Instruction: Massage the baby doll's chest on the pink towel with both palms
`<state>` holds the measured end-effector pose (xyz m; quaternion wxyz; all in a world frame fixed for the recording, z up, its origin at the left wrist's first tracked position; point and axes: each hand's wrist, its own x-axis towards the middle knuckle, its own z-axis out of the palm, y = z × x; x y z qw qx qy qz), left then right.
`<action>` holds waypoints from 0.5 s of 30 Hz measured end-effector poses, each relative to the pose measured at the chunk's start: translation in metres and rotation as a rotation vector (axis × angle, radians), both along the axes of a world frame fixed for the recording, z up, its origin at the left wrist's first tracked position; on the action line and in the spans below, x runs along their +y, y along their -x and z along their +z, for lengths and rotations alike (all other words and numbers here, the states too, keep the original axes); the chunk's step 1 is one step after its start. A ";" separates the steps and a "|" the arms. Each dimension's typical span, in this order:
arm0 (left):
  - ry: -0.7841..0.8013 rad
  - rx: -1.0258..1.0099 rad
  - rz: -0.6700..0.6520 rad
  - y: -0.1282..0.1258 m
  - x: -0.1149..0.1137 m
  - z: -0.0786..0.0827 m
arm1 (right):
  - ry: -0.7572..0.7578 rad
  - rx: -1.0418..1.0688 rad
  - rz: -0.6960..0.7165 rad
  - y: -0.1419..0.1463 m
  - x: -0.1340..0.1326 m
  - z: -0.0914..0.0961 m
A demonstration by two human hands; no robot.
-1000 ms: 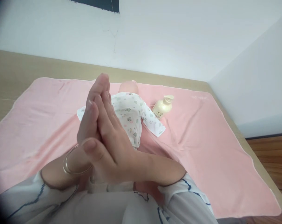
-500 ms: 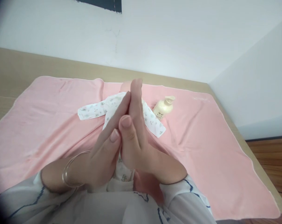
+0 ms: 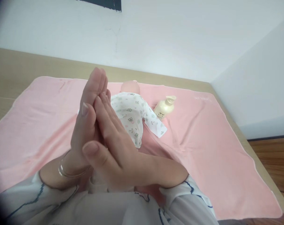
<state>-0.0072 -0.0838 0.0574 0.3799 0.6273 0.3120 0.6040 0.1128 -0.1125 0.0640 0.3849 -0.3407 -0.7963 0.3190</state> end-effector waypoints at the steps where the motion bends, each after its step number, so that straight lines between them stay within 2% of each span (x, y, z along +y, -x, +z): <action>1: -0.010 0.017 -0.005 0.000 -0.002 0.000 | 0.040 0.052 0.054 -0.003 0.004 0.003; 3: -0.027 0.062 -0.025 -0.001 -0.008 0.000 | 0.120 0.149 0.115 -0.008 0.011 0.007; 6: -0.048 0.131 -0.088 -0.004 -0.016 0.000 | 0.152 0.207 0.069 -0.014 0.016 0.009; 10: -0.081 0.124 -0.207 -0.018 -0.027 -0.002 | 0.157 0.198 -0.147 -0.025 0.020 0.007; 13: -0.088 0.091 -0.326 -0.028 -0.031 -0.003 | 0.040 0.179 -0.324 -0.030 0.023 0.008; 15: -0.080 0.086 -0.384 -0.029 -0.030 0.000 | -0.036 0.096 -0.394 -0.026 0.022 0.010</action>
